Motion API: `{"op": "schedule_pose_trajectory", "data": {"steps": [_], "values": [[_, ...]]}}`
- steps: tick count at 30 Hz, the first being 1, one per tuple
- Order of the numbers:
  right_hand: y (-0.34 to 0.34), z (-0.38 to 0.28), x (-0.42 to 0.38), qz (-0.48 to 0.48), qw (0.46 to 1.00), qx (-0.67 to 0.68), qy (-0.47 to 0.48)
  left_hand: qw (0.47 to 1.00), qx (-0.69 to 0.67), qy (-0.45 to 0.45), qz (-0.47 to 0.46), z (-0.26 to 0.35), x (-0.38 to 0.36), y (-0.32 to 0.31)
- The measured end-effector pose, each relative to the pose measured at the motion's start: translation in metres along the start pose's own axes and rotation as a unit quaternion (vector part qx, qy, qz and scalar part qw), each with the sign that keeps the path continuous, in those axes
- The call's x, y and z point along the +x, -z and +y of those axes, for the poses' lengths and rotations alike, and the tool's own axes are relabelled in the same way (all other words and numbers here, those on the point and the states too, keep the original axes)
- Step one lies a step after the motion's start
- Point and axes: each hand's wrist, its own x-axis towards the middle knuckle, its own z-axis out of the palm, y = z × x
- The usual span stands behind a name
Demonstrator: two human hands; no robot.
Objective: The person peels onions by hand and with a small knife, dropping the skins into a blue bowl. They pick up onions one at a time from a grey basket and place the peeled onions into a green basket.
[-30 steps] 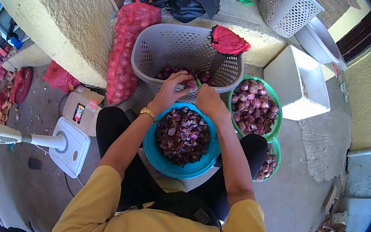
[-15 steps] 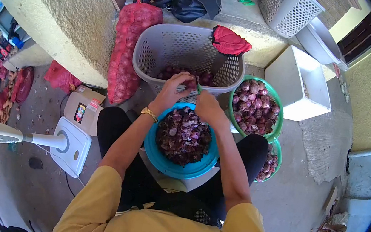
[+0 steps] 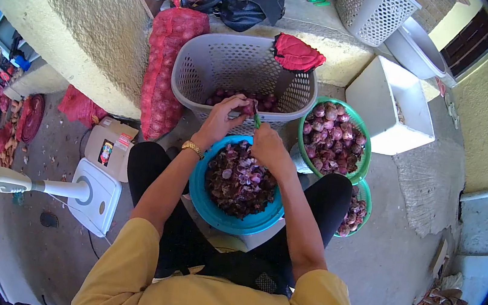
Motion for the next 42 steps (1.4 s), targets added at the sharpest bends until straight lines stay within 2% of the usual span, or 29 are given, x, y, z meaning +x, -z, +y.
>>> {"op": "schedule_pose_trajectory", "data": {"steps": [3, 5, 9, 11, 12, 14, 18, 21, 23, 27, 29, 30, 32, 35, 39, 42], "values": [[-0.01, 0.002, -0.006, 0.002, 1.0, -0.018, 0.004, 1.0, 0.007, -0.012, -0.001, -0.004, 0.0, 0.0], [-0.023, 0.003, -0.01, 0.047, 0.997, -0.039, 0.051, 1.0, -0.016, -0.004, -0.001, -0.004, 0.001, 0.001], [-0.045, 0.015, 0.0, 0.059, 0.998, -0.011, 0.017, 1.0, 0.0, -0.003, 0.005, -0.014, 0.004, 0.0], [-0.065, 0.03, -0.003, 0.097, 0.969, -0.189, 0.127, 1.0, -0.008, 0.002, -0.006, -0.02, 0.003, -0.002], [-0.066, 0.026, -0.004, 0.1, 0.968, -0.19, 0.129, 1.0, -0.007, -0.002, -0.005, -0.018, 0.005, -0.002], [-0.072, 0.016, -0.01, 0.129, 0.991, -0.036, 0.021, 1.0, 0.018, -0.008, 0.006, -0.013, 0.0, -0.002], [-0.076, 0.019, -0.013, 0.124, 0.992, -0.014, 0.019, 1.0, 0.015, -0.003, -0.017, 0.006, 0.004, 0.003], [-0.063, 0.024, -0.01, 0.127, 0.987, -0.075, 0.07, 1.0, -0.006, 0.003, -0.015, 0.007, 0.004, 0.003], [-0.05, 0.023, -0.011, 0.206, 0.937, -0.218, 0.181, 0.999, 0.037, -0.023, -0.02, 0.007, 0.005, 0.001], [-0.038, 0.005, -0.013, 0.142, 0.964, -0.178, 0.135, 0.999, 0.045, -0.021, -0.008, 0.004, 0.002, -0.001], [-0.052, 0.005, -0.015, 0.175, 0.981, -0.019, 0.079, 1.0, 0.0, -0.009, -0.03, 0.008, 0.003, 0.001], [-0.06, 0.008, -0.017, 0.174, 0.981, -0.019, 0.078, 0.999, -0.001, -0.008, -0.031, 0.006, 0.002, 0.0], [-0.074, 0.011, -0.018, 0.141, 0.99, -0.003, 0.005, 1.0, 0.003, -0.001, -0.025, 0.003, 0.001, 0.001], [-0.08, 0.011, -0.021, 0.107, 0.994, 0.024, -0.003, 0.999, 0.039, -0.002, -0.034, 0.01, 0.002, 0.003], [-0.089, 0.014, -0.018, 0.123, 0.992, -0.001, -0.013, 0.999, 0.025, -0.001, -0.019, 0.013, 0.001, 0.002], [-0.081, 0.012, -0.017, 0.102, 0.994, 0.039, -0.02, 1.0, 0.028, -0.003, -0.003, 0.012, 0.0, 0.001]]}}
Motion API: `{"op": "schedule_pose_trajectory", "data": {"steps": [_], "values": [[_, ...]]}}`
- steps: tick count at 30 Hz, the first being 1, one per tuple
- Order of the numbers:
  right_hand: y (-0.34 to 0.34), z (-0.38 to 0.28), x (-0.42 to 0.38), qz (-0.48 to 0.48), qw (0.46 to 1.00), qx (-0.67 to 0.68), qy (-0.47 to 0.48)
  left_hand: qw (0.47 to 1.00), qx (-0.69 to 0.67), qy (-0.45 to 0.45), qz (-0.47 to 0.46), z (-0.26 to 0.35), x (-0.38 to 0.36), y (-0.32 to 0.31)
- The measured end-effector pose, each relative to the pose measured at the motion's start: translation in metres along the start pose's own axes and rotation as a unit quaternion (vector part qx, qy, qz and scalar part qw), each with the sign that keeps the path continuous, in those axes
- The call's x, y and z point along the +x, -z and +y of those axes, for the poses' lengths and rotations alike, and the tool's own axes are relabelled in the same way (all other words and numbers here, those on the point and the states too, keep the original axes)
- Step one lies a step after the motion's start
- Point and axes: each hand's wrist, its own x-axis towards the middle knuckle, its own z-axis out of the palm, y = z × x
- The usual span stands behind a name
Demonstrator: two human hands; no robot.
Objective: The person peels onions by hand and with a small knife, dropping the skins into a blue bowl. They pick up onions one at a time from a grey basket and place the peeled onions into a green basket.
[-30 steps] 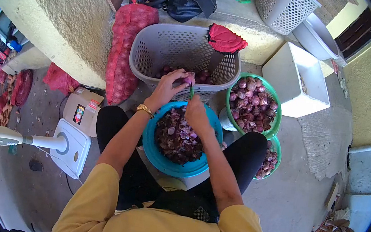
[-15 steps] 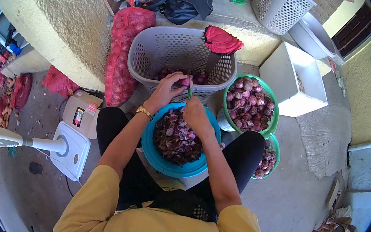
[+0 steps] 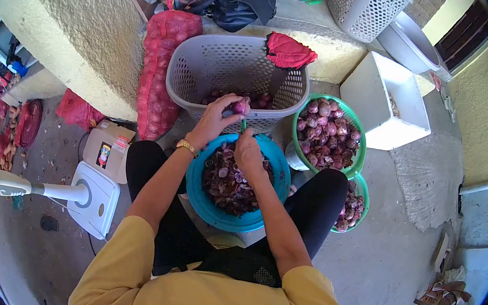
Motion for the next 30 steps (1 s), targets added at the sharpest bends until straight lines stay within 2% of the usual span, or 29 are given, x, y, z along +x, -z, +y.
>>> {"op": "schedule_pose_trajectory", "data": {"steps": [2, 6, 8, 9, 11, 12, 13, 14, 18, 20, 21, 23, 24, 27, 29, 30], "values": [[0.002, 0.001, 0.001, 0.022, 0.998, -0.035, 0.04, 0.998, -0.065, 0.026, 0.003, 0.0, -0.001, -0.001], [0.02, -0.003, 0.007, 0.051, 0.99, -0.086, 0.095, 0.995, -0.076, 0.067, -0.013, -0.013, -0.002, -0.002], [0.028, -0.002, 0.013, 0.071, 0.983, -0.116, 0.119, 0.999, -0.035, 0.008, 0.002, -0.014, -0.001, -0.004], [0.034, 0.001, 0.017, 0.07, 0.984, -0.117, 0.119, 0.999, -0.036, 0.008, 0.002, -0.015, -0.001, -0.005], [0.045, 0.005, 0.028, 0.015, 0.974, -0.11, 0.197, 0.999, -0.047, 0.001, 0.0, -0.016, -0.002, -0.005], [0.057, -0.005, 0.034, 0.014, 0.974, -0.11, 0.197, 0.999, -0.047, 0.002, 0.001, -0.015, -0.003, -0.005], [0.075, -0.022, 0.04, -0.078, 0.991, -0.052, 0.091, 0.999, -0.044, 0.001, 0.002, -0.013, -0.003, -0.005], [0.086, -0.031, 0.043, -0.168, 0.986, 0.006, -0.017, 0.999, -0.042, 0.0, 0.003, -0.011, -0.003, -0.005], [0.058, -0.013, 0.027, -0.162, 0.986, 0.02, 0.012, 0.999, -0.029, -0.018, 0.008, -0.009, -0.003, -0.004], [0.018, 0.007, 0.011, 0.038, 0.983, -0.136, 0.116, 1.0, -0.023, -0.004, -0.006, -0.007, -0.002, -0.001], [0.014, 0.005, 0.006, 0.038, 0.983, -0.136, 0.115, 1.0, -0.024, -0.004, -0.007, -0.008, -0.003, -0.001], [0.006, 0.002, -0.001, 0.089, 0.956, -0.251, 0.124, 0.998, -0.046, 0.04, -0.013, -0.01, -0.002, -0.003], [0.0, 0.004, -0.004, 0.089, 0.956, -0.251, 0.122, 0.998, -0.046, 0.041, -0.014, -0.013, -0.003, -0.003], [-0.015, 0.008, -0.003, 0.133, 0.956, -0.214, 0.152, 0.998, -0.054, 0.029, -0.004, -0.017, -0.002, -0.003], [-0.024, 0.01, 0.001, 0.062, 0.992, -0.096, 0.056, 0.999, -0.028, 0.025, 0.005, -0.016, -0.001, -0.003], [-0.025, 0.01, -0.001, 0.062, 0.992, -0.095, 0.055, 0.999, -0.028, 0.025, 0.004, -0.018, -0.003, -0.004]]}}
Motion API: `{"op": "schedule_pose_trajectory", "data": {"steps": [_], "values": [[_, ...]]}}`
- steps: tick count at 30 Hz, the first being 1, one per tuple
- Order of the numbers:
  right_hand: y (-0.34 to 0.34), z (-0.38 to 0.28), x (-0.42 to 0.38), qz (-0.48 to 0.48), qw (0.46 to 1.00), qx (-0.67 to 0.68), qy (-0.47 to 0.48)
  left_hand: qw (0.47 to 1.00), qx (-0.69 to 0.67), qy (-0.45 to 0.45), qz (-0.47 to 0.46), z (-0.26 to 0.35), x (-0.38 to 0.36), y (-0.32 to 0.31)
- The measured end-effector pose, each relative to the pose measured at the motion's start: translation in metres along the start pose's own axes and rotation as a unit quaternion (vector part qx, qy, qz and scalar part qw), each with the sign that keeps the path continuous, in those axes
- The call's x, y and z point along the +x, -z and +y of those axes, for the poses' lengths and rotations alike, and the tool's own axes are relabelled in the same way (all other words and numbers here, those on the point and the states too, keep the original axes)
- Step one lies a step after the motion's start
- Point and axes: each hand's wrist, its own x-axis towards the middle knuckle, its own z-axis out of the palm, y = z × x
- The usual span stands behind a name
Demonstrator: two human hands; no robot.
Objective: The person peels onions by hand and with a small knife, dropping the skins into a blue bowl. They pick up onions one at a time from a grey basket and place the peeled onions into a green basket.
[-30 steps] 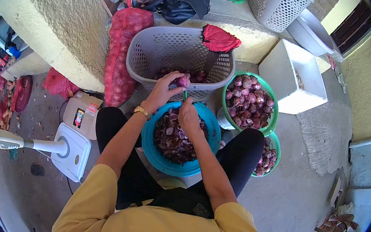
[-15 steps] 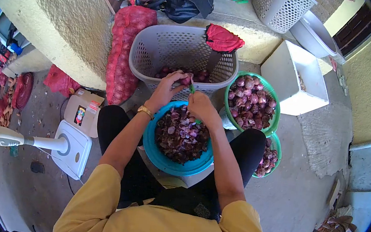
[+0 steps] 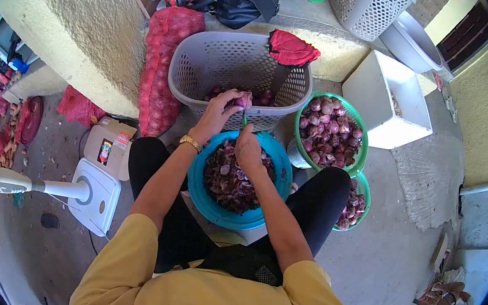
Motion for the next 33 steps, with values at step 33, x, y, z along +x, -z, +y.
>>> {"op": "schedule_pose_trajectory", "data": {"steps": [33], "values": [[0.177, 0.03, 0.058, -0.098, 0.995, 0.017, 0.026, 0.994, 0.06, 0.007, -0.087, 0.009, 0.018, 0.017]]}}
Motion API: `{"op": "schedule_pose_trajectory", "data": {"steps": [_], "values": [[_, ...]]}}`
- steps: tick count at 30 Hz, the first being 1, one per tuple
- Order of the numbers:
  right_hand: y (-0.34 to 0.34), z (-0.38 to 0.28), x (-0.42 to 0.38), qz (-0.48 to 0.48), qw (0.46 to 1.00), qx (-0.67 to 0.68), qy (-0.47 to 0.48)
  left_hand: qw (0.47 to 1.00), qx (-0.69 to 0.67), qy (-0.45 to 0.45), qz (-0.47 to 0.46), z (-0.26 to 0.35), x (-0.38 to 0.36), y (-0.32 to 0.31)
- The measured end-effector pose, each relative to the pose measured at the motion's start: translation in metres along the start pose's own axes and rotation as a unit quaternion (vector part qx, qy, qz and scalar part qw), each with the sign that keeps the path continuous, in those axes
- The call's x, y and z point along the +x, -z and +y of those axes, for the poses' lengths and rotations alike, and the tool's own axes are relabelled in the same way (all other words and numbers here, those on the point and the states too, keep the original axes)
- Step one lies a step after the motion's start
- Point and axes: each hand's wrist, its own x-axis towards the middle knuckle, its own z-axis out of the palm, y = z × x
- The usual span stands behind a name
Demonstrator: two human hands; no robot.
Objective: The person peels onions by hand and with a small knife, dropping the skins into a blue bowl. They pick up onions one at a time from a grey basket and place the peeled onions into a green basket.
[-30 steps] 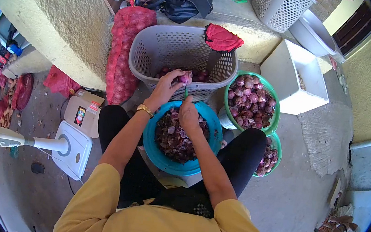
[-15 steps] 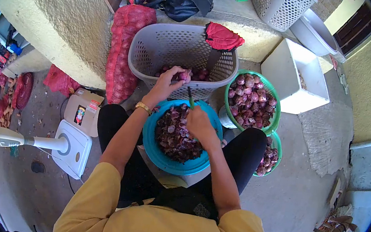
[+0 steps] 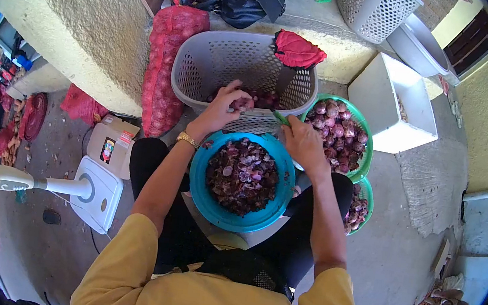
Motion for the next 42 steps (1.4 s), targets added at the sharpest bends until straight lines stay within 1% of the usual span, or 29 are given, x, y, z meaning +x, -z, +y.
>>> {"op": "schedule_pose_trajectory", "data": {"steps": [2, 3, 4, 5, 6, 7, 8, 9, 11, 15, 18, 21, 23, 25, 28, 31, 34, 36, 40, 42], "values": [[0.003, 0.007, 0.004, 0.003, 0.999, -0.024, 0.037, 0.998, -0.036, 0.015, -0.058, 0.006, 0.005, 0.012], [0.006, 0.007, 0.006, -0.01, 0.999, -0.021, 0.039, 0.998, -0.035, 0.017, -0.058, 0.001, 0.005, 0.011], [0.008, 0.006, 0.008, -0.011, 0.999, -0.02, 0.04, 0.998, -0.019, -0.003, -0.059, -0.003, 0.006, 0.01], [0.009, 0.005, 0.009, -0.033, 0.998, -0.034, 0.049, 0.998, -0.004, -0.022, -0.06, -0.007, 0.006, 0.009], [0.01, 0.006, 0.009, -0.054, 0.996, -0.05, 0.058, 0.998, -0.004, -0.022, -0.061, -0.002, 0.007, 0.011], [0.007, 0.007, 0.009, -0.055, 0.996, -0.05, 0.057, 0.997, -0.039, -0.004, -0.07, 0.004, 0.009, 0.013], [0.003, 0.008, 0.008, -0.034, 0.997, -0.036, 0.067, 0.994, -0.073, 0.013, -0.08, 0.01, 0.011, 0.016], [0.0, 0.006, 0.008, -0.014, 0.997, -0.021, 0.077, 0.994, -0.073, 0.014, -0.08, 0.012, 0.011, 0.016], [-0.003, 0.004, 0.008, -0.016, 0.997, -0.018, 0.075, 0.995, -0.085, -0.002, -0.057, 0.017, 0.01, 0.016], [-0.005, -0.002, 0.012, -0.037, 0.997, -0.024, 0.065, 0.994, -0.087, 0.008, -0.072, 0.014, 0.011, 0.016], [-0.008, -0.003, 0.013, -0.021, 0.997, 0.002, 0.074, 0.992, -0.107, 0.015, -0.069, 0.014, 0.01, 0.016], [-0.009, -0.006, 0.016, -0.039, 0.997, -0.01, 0.068, 0.991, -0.113, 0.02, -0.07, 0.015, 0.01, 0.016], [-0.013, -0.006, 0.017, -0.025, 0.997, -0.01, 0.072, 0.99, -0.123, 0.022, -0.071, 0.016, 0.01, 0.017], [-0.014, -0.006, 0.016, -0.012, 0.997, -0.01, 0.074, 0.99, -0.116, 0.014, -0.072, 0.013, 0.01, 0.017], [-0.012, -0.008, 0.017, -0.027, 0.997, -0.024, 0.07, 0.992, -0.1, -0.002, -0.072, 0.012, 0.012, 0.017], [-0.011, -0.01, 0.017, -0.02, 0.998, 0.003, 0.066, 0.992, -0.101, -0.001, -0.07, 0.013, 0.011, 0.017], [-0.015, -0.009, 0.017, -0.017, 0.997, -0.023, 0.067, 0.992, -0.108, 0.004, -0.067, 0.014, 0.011, 0.016], [-0.016, -0.009, 0.018, -0.008, 0.995, -0.036, 0.089, 0.993, -0.104, 0.001, -0.062, 0.016, 0.011, 0.017], [-0.017, -0.01, 0.018, -0.006, 0.996, -0.024, 0.09, 0.993, -0.099, 0.008, -0.066, 0.017, 0.01, 0.019], [-0.018, -0.013, 0.018, -0.017, 0.994, -0.057, 0.087, 0.992, -0.107, 0.006, -0.064, 0.016, 0.011, 0.018]]}}
